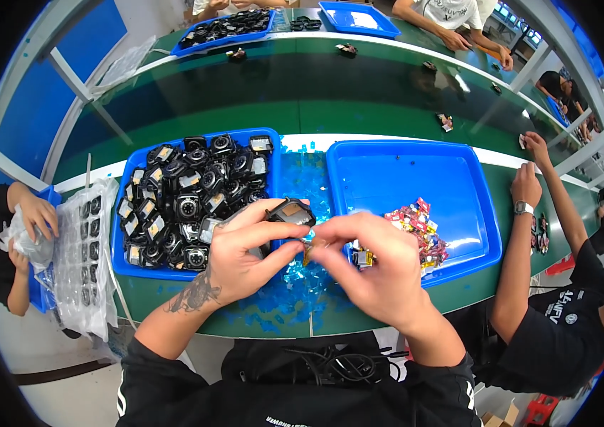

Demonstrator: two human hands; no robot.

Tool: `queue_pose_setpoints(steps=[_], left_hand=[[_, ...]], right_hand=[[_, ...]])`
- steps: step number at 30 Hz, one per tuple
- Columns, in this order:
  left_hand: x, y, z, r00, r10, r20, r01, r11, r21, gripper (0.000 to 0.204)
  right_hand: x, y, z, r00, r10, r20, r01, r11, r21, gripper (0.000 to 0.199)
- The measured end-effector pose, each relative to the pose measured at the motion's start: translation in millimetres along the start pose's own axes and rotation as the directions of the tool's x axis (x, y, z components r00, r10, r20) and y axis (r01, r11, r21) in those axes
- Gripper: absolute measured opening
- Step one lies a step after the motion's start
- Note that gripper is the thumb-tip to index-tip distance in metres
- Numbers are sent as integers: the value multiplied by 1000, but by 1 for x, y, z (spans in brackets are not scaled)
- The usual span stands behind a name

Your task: The recorder is assembling small electronic housing components by inserting circuit boards or batteries into black casings and adding adhesive or small parts.

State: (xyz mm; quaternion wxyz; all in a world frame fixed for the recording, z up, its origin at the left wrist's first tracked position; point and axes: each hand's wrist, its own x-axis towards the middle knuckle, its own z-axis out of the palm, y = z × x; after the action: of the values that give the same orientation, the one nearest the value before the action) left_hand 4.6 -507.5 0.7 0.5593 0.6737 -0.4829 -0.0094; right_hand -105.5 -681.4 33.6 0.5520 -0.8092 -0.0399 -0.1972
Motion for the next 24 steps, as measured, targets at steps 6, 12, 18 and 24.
queue_pose_setpoints(steps=[6, 12, 18, 24], left_hand=[[-1, 0, 2, 994, 101, -29, -99, 993, 58, 18], [-2, -1, 3, 978, 207, -29, -200, 967, 155, 20], [-2, 2, -2, 981, 27, 192, -46, 994, 94, 14], [-2, 1, 6, 829, -482, 283, 555, 769, -318, 13]], right_hand=[[-4, 13, 0, 967, 253, 39, -255, 943, 214, 15], [-2, 9, -4, 916, 355, 186, -395, 881, 262, 9], [-4, 10, -8, 905, 371, 206, -415, 875, 249, 7], [-10, 18, 2, 956, 285, 74, -294, 935, 196, 8]])
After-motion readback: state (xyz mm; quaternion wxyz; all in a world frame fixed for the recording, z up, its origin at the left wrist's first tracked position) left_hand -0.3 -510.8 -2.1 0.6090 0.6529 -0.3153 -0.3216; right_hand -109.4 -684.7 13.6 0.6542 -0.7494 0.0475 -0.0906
